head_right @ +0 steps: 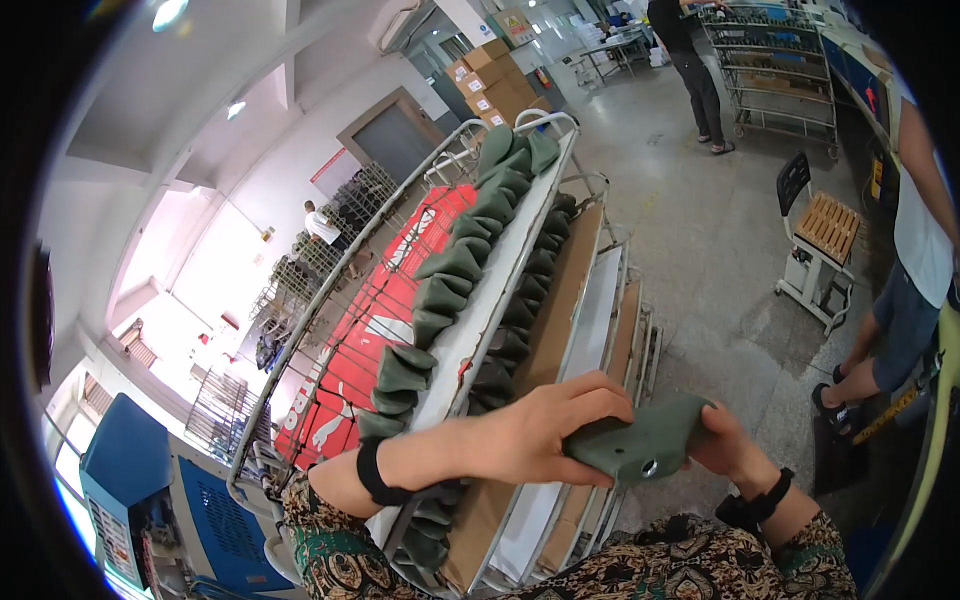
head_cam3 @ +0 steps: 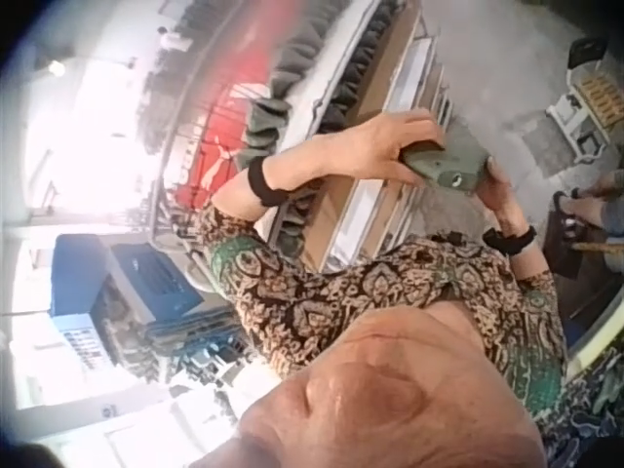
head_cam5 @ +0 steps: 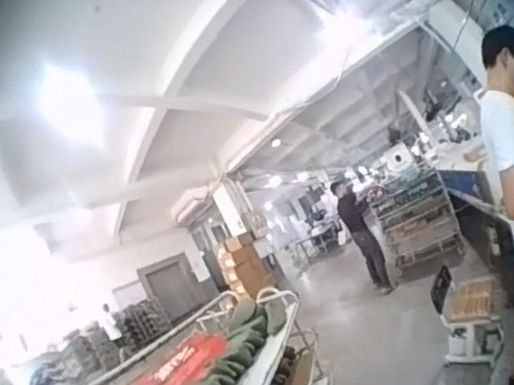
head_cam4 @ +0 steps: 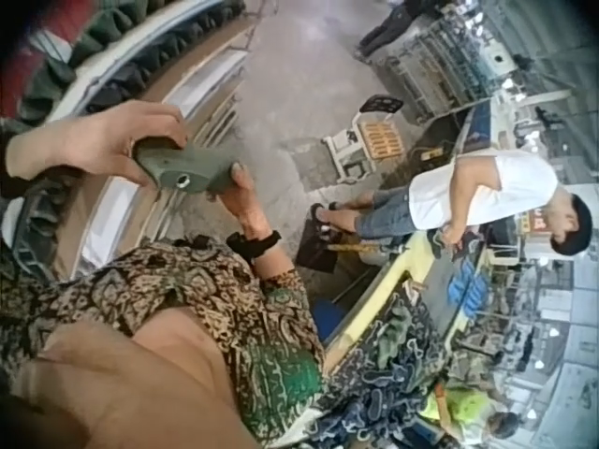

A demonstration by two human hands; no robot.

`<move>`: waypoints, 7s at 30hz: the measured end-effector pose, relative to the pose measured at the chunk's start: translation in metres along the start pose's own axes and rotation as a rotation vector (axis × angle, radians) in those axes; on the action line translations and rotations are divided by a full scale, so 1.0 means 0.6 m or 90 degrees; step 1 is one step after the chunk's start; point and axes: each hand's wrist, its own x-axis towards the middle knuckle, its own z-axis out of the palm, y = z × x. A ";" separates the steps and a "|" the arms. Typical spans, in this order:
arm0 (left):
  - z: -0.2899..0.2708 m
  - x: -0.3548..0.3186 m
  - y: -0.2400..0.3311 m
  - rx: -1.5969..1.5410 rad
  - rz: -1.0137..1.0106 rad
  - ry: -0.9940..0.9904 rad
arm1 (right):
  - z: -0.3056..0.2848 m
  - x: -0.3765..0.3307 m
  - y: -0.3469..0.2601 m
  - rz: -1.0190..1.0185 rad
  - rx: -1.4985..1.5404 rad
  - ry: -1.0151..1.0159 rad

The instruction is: The recorder organizes shoe lasts on a cart and brings them to the assembly table.

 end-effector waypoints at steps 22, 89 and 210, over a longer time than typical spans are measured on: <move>-0.423 -0.031 -0.404 0.262 -0.449 0.195 | -0.055 -0.119 -0.026 -0.290 -0.236 0.576; 0.090 0.208 -0.087 -0.232 -0.074 0.327 | -0.140 -0.404 -0.032 -0.286 -0.208 0.679; 0.486 -0.220 -0.210 -0.734 -0.506 0.795 | 0.155 0.469 -0.190 -0.158 -1.065 -0.347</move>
